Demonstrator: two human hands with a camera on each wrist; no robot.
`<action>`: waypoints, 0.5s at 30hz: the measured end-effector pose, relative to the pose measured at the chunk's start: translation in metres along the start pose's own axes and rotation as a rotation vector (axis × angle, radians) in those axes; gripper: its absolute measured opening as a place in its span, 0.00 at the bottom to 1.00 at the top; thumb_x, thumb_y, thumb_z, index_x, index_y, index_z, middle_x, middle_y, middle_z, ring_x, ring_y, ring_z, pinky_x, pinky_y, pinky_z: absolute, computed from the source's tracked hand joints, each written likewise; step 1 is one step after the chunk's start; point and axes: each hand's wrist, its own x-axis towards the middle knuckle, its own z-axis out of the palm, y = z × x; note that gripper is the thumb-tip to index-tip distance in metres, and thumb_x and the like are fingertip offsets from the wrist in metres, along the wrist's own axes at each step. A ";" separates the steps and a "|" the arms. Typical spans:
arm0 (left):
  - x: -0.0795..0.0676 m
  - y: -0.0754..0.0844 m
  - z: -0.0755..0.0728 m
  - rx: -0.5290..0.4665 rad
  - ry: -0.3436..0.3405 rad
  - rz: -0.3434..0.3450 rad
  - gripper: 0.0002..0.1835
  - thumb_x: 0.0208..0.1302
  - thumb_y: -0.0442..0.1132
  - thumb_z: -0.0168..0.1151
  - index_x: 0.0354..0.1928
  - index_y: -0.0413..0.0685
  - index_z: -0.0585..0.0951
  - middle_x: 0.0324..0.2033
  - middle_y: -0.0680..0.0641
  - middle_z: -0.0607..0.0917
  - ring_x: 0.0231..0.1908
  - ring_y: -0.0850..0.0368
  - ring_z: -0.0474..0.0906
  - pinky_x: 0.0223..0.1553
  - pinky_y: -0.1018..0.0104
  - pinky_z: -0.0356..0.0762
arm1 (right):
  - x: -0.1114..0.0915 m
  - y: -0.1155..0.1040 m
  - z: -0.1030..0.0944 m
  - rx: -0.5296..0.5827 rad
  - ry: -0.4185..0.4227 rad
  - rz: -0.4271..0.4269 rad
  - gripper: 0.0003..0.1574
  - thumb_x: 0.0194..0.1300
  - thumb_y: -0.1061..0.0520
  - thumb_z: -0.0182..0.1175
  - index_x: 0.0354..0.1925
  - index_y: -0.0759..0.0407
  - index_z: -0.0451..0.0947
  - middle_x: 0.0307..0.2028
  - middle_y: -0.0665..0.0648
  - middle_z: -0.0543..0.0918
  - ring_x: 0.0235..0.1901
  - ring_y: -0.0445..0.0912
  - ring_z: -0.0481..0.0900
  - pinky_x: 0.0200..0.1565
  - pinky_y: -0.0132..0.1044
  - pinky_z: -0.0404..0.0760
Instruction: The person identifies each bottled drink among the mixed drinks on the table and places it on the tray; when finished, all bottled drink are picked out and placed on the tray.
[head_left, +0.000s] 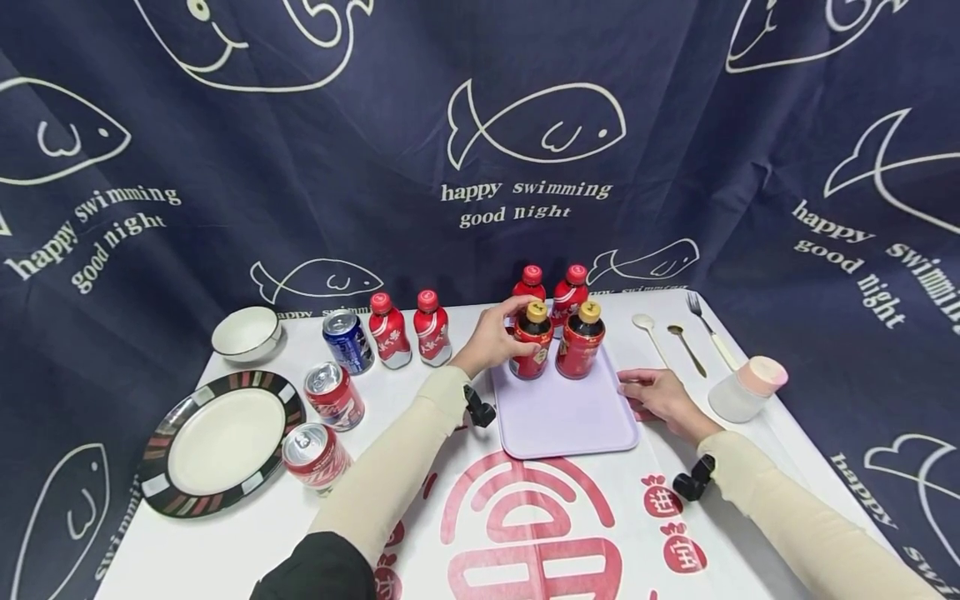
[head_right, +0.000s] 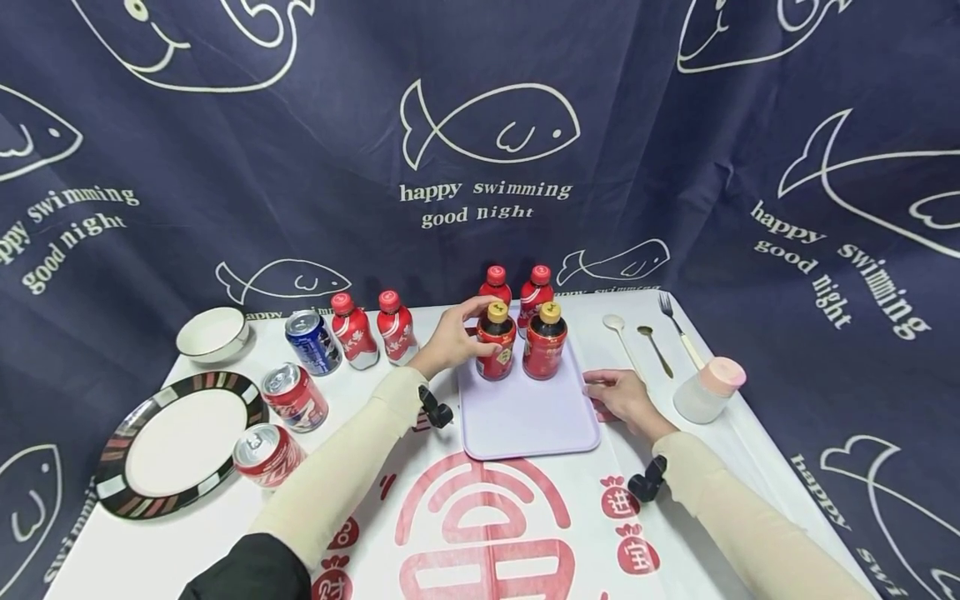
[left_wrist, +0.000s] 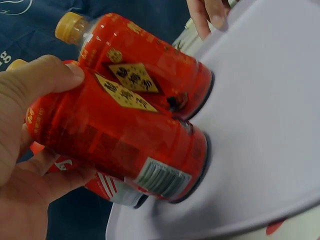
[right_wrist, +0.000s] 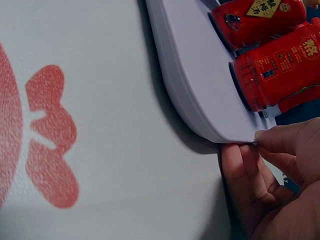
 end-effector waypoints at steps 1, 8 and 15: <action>-0.001 0.000 -0.001 0.000 -0.002 -0.003 0.39 0.37 0.34 0.76 0.55 0.65 0.72 0.50 0.56 0.79 0.49 0.57 0.74 0.48 0.63 0.74 | 0.000 0.000 0.000 0.001 -0.001 0.003 0.27 0.59 0.58 0.60 0.57 0.63 0.71 0.25 0.49 0.80 0.24 0.40 0.78 0.25 0.36 0.81; -0.001 -0.001 -0.002 0.012 -0.007 0.029 0.40 0.38 0.34 0.76 0.57 0.63 0.71 0.51 0.55 0.78 0.50 0.60 0.73 0.52 0.63 0.72 | 0.001 0.000 0.002 -0.007 -0.003 0.010 0.27 0.59 0.58 0.60 0.57 0.63 0.71 0.26 0.50 0.81 0.24 0.40 0.78 0.26 0.36 0.81; 0.000 -0.002 -0.001 0.060 0.009 0.084 0.40 0.38 0.35 0.76 0.59 0.58 0.71 0.49 0.52 0.75 0.50 0.61 0.71 0.53 0.65 0.70 | 0.001 0.000 0.002 -0.016 0.012 0.012 0.27 0.59 0.58 0.60 0.57 0.62 0.71 0.27 0.50 0.81 0.24 0.40 0.78 0.25 0.36 0.81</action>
